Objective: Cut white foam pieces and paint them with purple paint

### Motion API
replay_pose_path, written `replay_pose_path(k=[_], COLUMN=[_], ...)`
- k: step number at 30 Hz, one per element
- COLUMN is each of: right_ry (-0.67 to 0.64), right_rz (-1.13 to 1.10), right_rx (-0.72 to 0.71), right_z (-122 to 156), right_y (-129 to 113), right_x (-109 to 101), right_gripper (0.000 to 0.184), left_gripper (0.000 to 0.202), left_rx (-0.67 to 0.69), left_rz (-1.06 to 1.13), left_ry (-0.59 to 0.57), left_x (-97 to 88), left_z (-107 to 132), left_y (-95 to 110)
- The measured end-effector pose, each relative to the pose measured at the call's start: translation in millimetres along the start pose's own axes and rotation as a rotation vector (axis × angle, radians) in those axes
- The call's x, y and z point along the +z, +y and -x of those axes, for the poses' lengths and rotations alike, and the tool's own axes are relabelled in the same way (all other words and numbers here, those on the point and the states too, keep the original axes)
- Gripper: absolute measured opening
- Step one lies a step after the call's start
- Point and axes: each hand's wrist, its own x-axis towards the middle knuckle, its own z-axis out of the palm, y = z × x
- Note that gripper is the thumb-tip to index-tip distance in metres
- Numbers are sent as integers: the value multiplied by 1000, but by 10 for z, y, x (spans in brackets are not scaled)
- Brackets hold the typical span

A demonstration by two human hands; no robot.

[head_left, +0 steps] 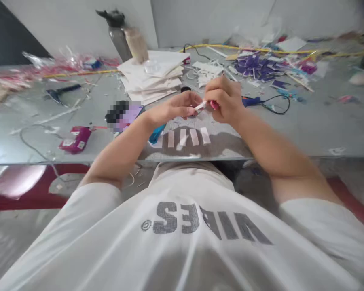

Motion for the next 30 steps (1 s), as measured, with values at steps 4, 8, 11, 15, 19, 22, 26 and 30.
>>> replay_pose_path(k=[4,8,11,15,19,22,26,30], right_ry=[73,92,55,-42,-94,-107,-87,-159], right_rz=[-78,-92,-17,16,28,54,6,-67], right_rx=[201,360,428,483,462,424,369,389], right_z=[28,-12,-58,-69,-60,-91,-158,-204], right_y=[59,-17,-114,-160,-148,-171,-219,-239], right_x=[3,-9,-38,-71,-101,-140,-196,-223], right_gripper=[64,90,92,82,77,79,87,80], left_gripper=[94,98,107,109,109,116,122,115], left_rx=[24,40,102,160,192,192,199,241], left_rz=[-33,-95,-132,-174,-247,-309,-391,-509], left_ry=[111,234,312,348,337,341,349,376], left_x=[-13,-26,-14,-23,-63,-97,-157,-193], left_z=[-58,-102,-129,-154,-146,-123,-100,-77], left_y=[-15,-54,-96,-149,-173,-185,-220,-234])
